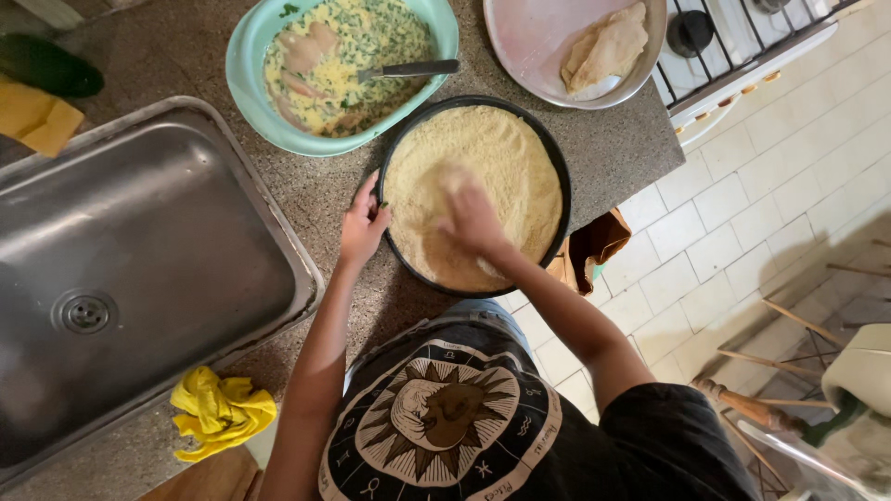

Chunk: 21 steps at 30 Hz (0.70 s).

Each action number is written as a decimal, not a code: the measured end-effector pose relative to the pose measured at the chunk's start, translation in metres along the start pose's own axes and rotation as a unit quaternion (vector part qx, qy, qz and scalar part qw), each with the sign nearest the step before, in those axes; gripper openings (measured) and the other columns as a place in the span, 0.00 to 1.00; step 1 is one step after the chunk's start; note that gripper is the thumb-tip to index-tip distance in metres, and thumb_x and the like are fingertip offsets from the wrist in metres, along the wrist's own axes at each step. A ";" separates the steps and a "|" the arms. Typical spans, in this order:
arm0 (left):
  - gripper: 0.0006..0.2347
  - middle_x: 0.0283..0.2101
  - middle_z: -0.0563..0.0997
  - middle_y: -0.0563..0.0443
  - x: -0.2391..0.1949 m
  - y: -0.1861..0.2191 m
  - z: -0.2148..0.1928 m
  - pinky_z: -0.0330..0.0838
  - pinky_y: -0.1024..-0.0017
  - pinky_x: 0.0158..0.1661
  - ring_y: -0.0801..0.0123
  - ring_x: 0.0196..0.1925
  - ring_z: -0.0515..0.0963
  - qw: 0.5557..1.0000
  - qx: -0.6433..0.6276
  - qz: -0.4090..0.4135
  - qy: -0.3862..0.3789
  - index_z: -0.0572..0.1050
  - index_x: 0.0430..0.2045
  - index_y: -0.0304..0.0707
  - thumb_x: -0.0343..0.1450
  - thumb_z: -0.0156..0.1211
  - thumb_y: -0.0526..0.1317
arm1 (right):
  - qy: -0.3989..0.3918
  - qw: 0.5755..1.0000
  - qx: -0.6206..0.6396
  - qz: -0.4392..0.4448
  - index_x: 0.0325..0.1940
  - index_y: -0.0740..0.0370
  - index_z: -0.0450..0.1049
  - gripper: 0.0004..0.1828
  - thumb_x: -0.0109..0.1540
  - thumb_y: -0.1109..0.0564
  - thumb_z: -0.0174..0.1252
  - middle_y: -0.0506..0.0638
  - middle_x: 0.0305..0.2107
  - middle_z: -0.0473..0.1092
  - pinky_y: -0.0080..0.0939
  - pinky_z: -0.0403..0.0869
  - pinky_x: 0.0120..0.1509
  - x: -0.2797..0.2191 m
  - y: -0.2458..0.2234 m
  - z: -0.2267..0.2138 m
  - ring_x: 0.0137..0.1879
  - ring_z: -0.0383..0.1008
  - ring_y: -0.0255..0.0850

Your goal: The person prepares chicken by dipping pieces into a wet batter mixture and then coating them thoroughly in breadcrumbs. They use a fork to handle the chicken and transfer it between bowls, pressing the crumbs onto the meat with their hands before placing the coated pieces onto a metal tray.

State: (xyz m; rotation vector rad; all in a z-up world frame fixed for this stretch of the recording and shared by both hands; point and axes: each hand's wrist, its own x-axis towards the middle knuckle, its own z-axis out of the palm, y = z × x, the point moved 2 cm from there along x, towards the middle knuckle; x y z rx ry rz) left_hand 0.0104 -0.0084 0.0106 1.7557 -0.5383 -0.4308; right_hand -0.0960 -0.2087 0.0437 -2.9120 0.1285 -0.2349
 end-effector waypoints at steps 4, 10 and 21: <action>0.23 0.21 0.75 0.50 0.000 -0.002 0.001 0.67 0.70 0.27 0.66 0.23 0.74 1.000 0.009 0.011 -0.005 0.60 0.60 0.46 0.68 0.53 0.36 | -0.013 0.973 0.021 -0.229 0.67 0.53 0.56 0.36 0.61 0.33 0.39 0.59 0.59 0.57 0.60 0.58 0.66 -0.025 -0.041 -0.015 0.68 0.52 0.57; 0.23 0.24 0.77 0.48 -0.002 0.013 -0.002 0.68 0.69 0.28 0.66 0.24 0.74 1.000 -0.017 -0.010 -0.009 0.61 0.59 0.45 0.67 0.53 0.36 | 0.047 0.992 0.051 -0.103 0.63 0.62 0.59 0.35 0.59 0.38 0.48 0.66 0.56 0.58 0.65 0.57 0.65 -0.050 0.076 -0.006 0.62 0.56 0.64; 0.23 0.22 0.76 0.49 0.000 0.008 0.000 0.68 0.68 0.28 0.65 0.24 0.74 1.000 0.010 -0.008 -0.005 0.61 0.60 0.45 0.67 0.53 0.37 | 0.050 0.980 0.053 -0.183 0.63 0.53 0.61 0.34 0.55 0.39 0.51 0.54 0.56 0.61 0.63 0.55 0.66 -0.026 -0.051 -0.055 0.63 0.57 0.53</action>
